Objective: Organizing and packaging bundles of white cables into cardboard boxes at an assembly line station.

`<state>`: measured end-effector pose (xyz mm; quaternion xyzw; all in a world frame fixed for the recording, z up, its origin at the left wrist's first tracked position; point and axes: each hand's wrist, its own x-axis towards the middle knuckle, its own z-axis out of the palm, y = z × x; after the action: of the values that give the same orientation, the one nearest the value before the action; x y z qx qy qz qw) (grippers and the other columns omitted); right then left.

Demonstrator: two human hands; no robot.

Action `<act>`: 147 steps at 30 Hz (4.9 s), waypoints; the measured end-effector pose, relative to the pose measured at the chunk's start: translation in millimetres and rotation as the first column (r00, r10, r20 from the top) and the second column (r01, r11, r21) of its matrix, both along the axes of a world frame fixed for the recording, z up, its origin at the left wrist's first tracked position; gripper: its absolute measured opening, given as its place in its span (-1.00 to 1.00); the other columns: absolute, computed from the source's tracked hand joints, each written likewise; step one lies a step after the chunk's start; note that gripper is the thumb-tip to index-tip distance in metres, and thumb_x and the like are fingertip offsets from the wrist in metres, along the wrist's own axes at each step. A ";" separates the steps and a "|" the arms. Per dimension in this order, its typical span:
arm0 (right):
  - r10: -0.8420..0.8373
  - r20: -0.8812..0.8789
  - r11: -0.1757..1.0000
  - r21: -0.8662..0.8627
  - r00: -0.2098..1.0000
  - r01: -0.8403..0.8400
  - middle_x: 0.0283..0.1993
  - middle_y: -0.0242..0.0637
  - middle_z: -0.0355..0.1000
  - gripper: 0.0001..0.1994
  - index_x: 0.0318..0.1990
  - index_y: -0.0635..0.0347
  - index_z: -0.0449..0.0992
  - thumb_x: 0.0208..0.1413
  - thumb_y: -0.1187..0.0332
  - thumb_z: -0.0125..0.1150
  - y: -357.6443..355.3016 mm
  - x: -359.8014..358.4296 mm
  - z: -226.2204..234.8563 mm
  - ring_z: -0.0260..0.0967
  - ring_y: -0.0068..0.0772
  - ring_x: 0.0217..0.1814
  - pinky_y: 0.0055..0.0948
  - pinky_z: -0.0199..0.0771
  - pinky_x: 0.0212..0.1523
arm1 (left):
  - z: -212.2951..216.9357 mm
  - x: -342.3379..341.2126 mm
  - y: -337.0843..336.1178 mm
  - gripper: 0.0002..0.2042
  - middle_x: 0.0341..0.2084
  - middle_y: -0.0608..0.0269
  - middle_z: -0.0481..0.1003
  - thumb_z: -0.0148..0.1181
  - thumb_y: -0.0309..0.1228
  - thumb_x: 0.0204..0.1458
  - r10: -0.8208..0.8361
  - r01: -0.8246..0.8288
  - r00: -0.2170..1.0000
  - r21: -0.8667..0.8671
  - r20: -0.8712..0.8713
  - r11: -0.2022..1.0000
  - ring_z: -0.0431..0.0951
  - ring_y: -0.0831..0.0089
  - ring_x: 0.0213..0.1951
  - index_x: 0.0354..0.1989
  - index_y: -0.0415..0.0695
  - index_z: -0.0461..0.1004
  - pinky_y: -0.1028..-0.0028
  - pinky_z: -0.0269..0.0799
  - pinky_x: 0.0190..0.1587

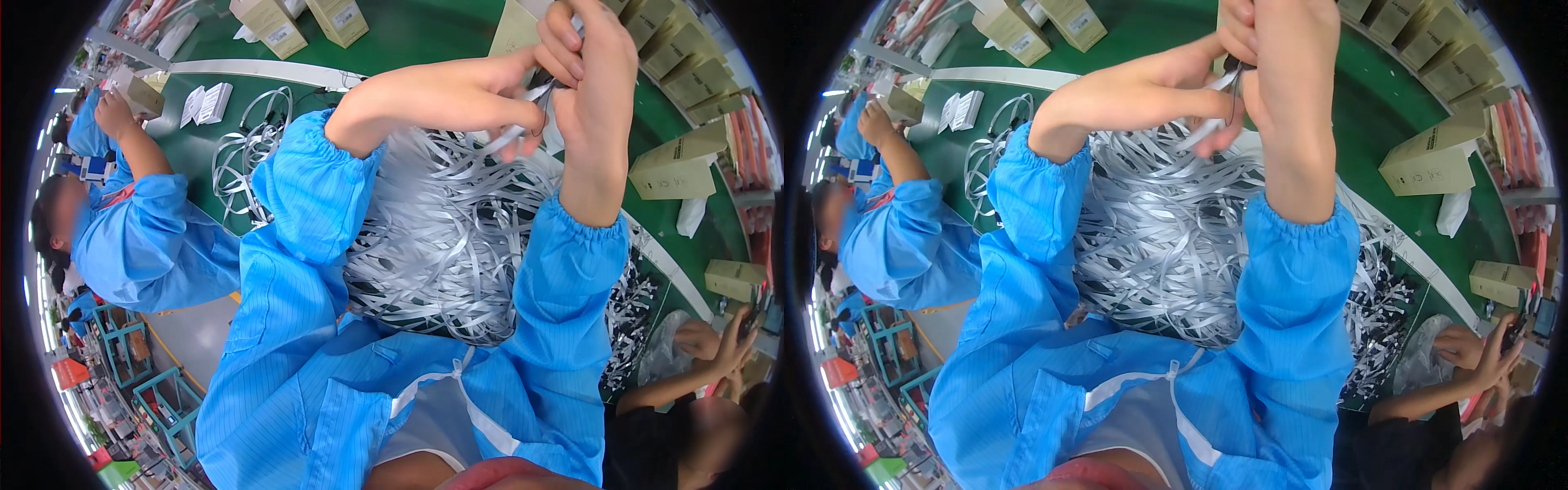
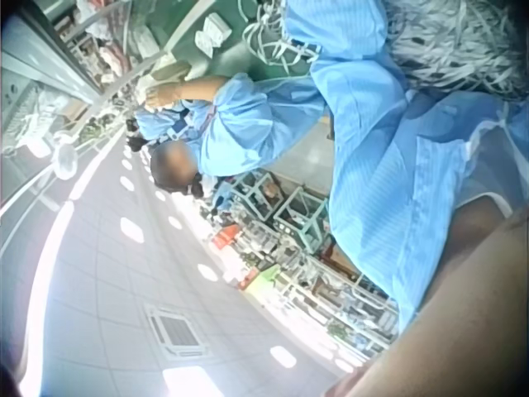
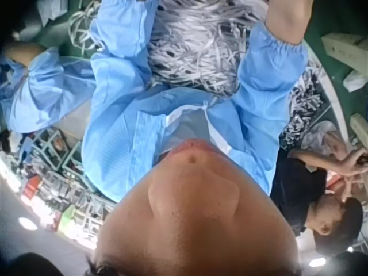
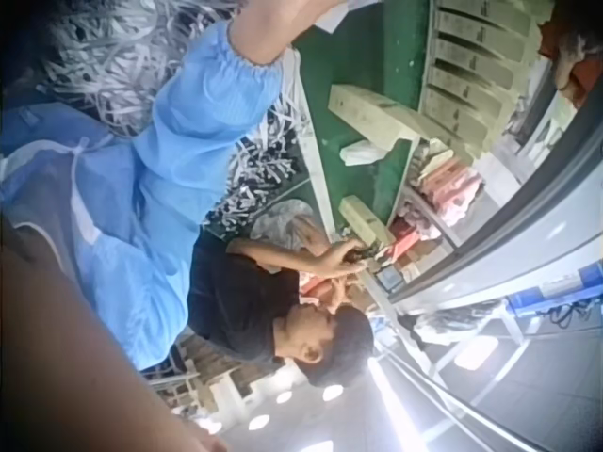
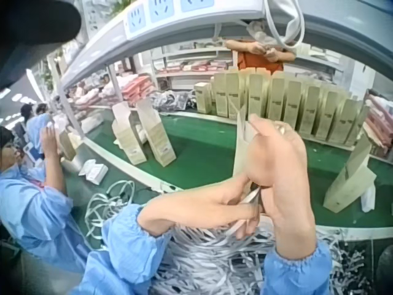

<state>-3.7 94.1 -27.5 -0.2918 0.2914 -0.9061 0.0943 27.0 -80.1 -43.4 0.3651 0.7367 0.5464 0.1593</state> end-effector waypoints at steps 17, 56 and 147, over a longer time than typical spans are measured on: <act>-0.736 -0.533 0.178 0.442 0.417 0.879 -0.58 -0.51 0.27 -0.42 -0.53 0.26 0.49 0.44 -0.05 0.03 -29.1 15.2 11.5 0.18 -0.68 -0.44 -0.49 0.14 -0.42 | 43.5 16.9 -1.9 -0.64 -0.65 0.44 0.32 0.18 -0.24 0.33 0.487 -0.490 0.776 0.102 -0.400 0.866 0.22 0.71 -0.58 -0.50 -0.19 0.50 0.52 0.10 -0.54; -0.201 -0.219 0.926 0.275 0.955 0.258 -0.65 -0.51 0.09 -0.47 -0.27 0.30 0.51 0.45 -0.08 0.00 -19.2 44.9 28.2 -0.06 -0.75 -0.75 -0.59 -0.23 -0.73 | -48.6 -107.1 -108.4 -0.36 0.15 -0.25 0.25 0.40 -0.58 -0.17 0.668 -0.794 0.001 0.406 -0.744 0.453 0.28 -0.23 0.22 0.15 -0.30 0.28 0.10 0.22 0.33; -0.227 -0.053 0.297 0.947 0.972 0.121 -0.25 -0.34 0.54 -0.75 -0.06 0.28 0.54 0.43 0.24 0.14 -35.7 54.1 69.2 0.37 -0.62 -0.31 -0.65 0.36 -0.19 | 63.6 -7.8 -138.8 -0.86 -0.36 0.45 0.53 0.18 -0.35 0.34 0.866 -0.422 0.495 0.850 -0.076 0.315 0.30 0.83 -0.51 -0.12 -0.16 0.55 0.72 0.18 -0.50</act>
<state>50.3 58.4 41.7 -0.1068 0.7897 -0.5823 0.1612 19.2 -218.9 20.2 0.1822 0.5383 0.6832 -0.4585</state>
